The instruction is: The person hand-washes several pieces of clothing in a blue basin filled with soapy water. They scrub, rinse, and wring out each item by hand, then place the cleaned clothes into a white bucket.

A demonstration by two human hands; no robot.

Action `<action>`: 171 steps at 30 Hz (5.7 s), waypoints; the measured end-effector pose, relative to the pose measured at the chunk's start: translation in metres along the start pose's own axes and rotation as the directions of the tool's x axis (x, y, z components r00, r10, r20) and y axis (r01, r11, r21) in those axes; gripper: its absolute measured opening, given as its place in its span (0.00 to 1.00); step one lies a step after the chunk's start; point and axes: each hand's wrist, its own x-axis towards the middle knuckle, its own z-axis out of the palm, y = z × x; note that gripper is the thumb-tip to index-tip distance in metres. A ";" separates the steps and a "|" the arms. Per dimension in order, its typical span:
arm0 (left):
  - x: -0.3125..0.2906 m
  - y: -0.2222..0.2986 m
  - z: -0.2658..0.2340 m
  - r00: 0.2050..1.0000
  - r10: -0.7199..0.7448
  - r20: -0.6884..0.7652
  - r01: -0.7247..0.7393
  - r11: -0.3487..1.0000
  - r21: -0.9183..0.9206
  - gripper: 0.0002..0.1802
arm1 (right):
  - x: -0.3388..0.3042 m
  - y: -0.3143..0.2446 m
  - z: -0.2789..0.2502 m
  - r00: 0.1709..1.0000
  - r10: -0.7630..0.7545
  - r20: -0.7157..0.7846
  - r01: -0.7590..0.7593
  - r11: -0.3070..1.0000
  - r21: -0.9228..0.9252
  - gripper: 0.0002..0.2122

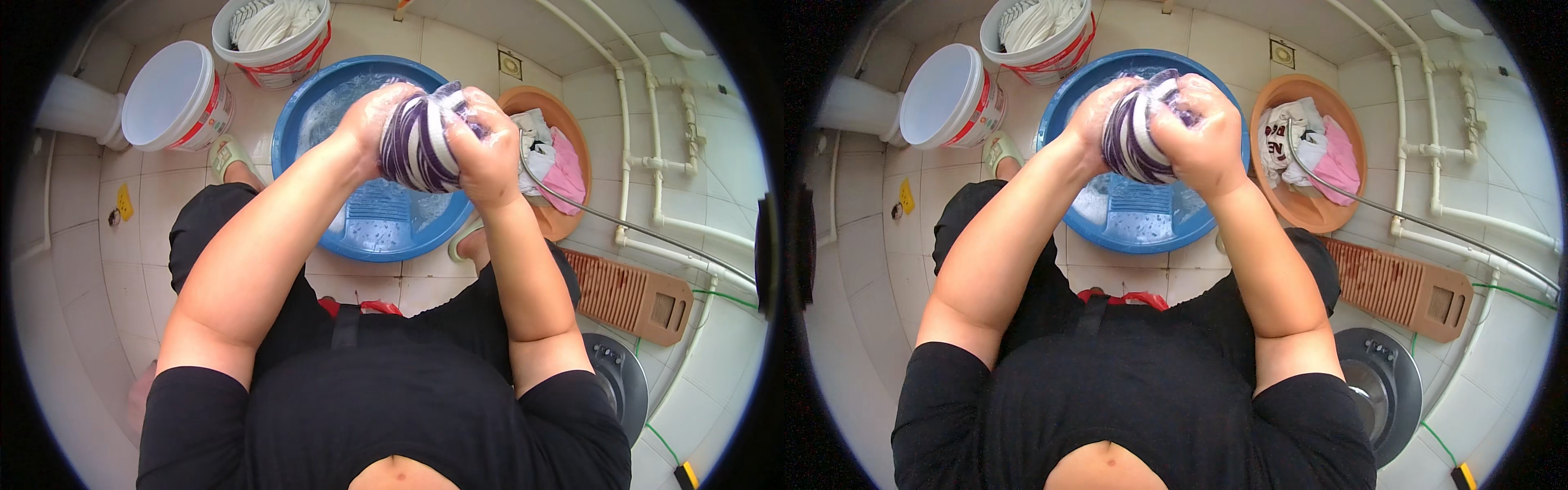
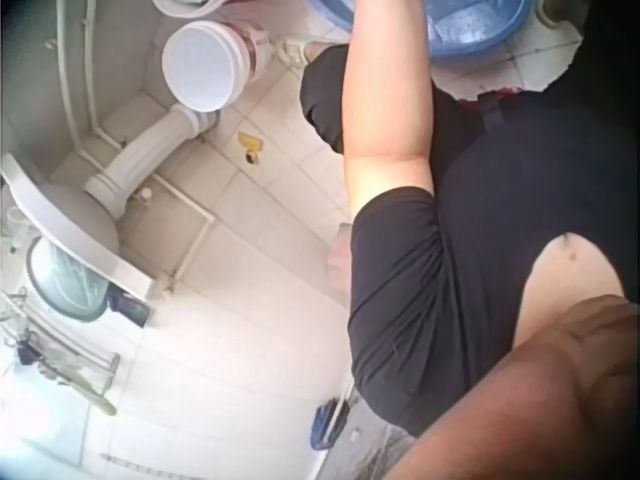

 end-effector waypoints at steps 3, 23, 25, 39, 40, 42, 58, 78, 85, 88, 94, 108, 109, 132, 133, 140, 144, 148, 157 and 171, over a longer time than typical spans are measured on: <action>0.005 -0.007 -0.006 0.995 -0.082 0.060 0.083 0.996 -0.015 0.11 | 0.003 -0.012 0.004 0.981 -0.158 0.114 0.177 0.966 -0.190 0.09; -0.001 -0.010 -0.016 0.936 -0.332 0.113 0.027 0.388 0.921 0.09 | -0.034 -0.029 0.021 0.804 -0.291 0.519 0.495 0.811 -0.313 0.09; 0.001 -0.008 -0.011 0.906 -0.358 0.226 -0.208 0.088 0.974 0.11 | -0.040 -0.027 0.024 0.775 -0.320 0.544 0.513 0.822 -0.247 0.10; 0.012 0.027 -0.012 0.921 0.149 -0.359 -0.135 0.989 0.063 0.09 | -0.008 0.020 0.016 0.675 0.716 0.178 -0.606 0.400 0.687 0.11; 0.013 0.034 -0.013 0.902 0.242 -0.358 -0.233 0.970 0.071 0.10 | -0.004 0.025 0.022 0.602 0.776 0.191 -0.570 0.249 0.783 0.13; 0.012 0.047 -0.013 0.815 0.450 -0.364 -0.439 0.891 0.118 0.16 | 0.000 0.039 0.033 0.550 0.779 0.302 -0.548 0.064 0.834 0.15; -0.014 0.083 -0.013 0.553 0.597 -0.581 -0.572 0.780 0.256 0.20 | 0.144 0.096 0.136 0.498 0.811 0.308 -0.866 0.449 0.220 0.22; 0.034 0.011 0.027 0.958 -0.059 -0.281 0.125 0.967 0.223 0.17 | -0.123 0.333 -0.278 0.203 0.950 -0.237 -0.948 0.130 -0.290 0.16; 0.059 -0.004 0.017 0.936 -0.149 -0.319 0.220 0.955 0.198 0.18 | -0.181 0.378 -0.259 -0.097 0.988 -0.117 -0.831 -0.145 -0.536 0.19; 0.063 -0.006 0.016 0.923 -0.177 -0.342 0.256 0.946 0.200 0.18 | -0.193 0.384 -0.248 -0.236 0.944 -0.232 -0.952 -0.272 -0.139 0.25; 0.072 -0.005 0.010 0.909 -0.233 -0.347 0.307 0.935 0.179 0.16 | -0.215 0.425 -0.246 -0.337 0.894 -0.295 -0.874 -0.181 0.450 0.14; 0.059 0.008 0.014 0.926 -0.161 -0.341 0.232 0.956 0.178 0.17 | -0.036 0.243 -0.211 0.719 0.643 -0.264 -0.359 0.669 0.651 0.22; 0.057 0.008 0.013 0.929 -0.160 -0.335 0.231 0.956 0.183 0.17 | -0.030 0.230 -0.200 0.721 0.644 -0.256 -0.347 0.655 0.672 0.23; 0.020 0.034 0.021 0.992 -0.010 -0.124 0.061 0.907 0.417 0.24 | 0.110 0.034 -0.115 0.966 -0.123 0.228 -0.108 0.609 0.786 0.29; 0.018 0.037 0.021 0.991 -0.010 -0.137 0.064 0.918 0.392 0.25 | 0.114 0.036 -0.101 0.981 -0.088 0.173 -0.074 0.653 0.753 0.28; 0.014 0.047 -0.002 0.804 0.298 -0.514 -0.171 0.945 0.280 0.27 | 0.091 0.138 -0.033 0.448 0.748 0.489 -0.830 0.552 -0.083 0.19; 0.011 0.048 -0.006 0.813 0.343 -0.470 -0.220 0.929 0.298 0.26 | 0.050 0.216 -0.015 0.444 0.812 0.379 -0.238 0.514 -0.824 0.22; 0.014 0.046 -0.007 0.837 0.247 -0.488 -0.143 0.960 0.242 0.24 | -0.017 0.265 0.023 0.608 0.577 0.545 0.141 0.597 -0.790 0.28; 0.019 0.038 -0.008 0.888 0.115 -0.445 -0.039 0.983 0.177 0.20 | -0.145 0.337 0.042 0.404 0.843 0.355 0.023 0.379 -0.925 0.28; 0.010 0.044 0.001 0.940 0.051 -0.337 -0.014 0.994 0.110 0.16 | -0.146 0.304 0.010 -0.132 0.767 0.628 -0.228 0.593 -0.772 0.17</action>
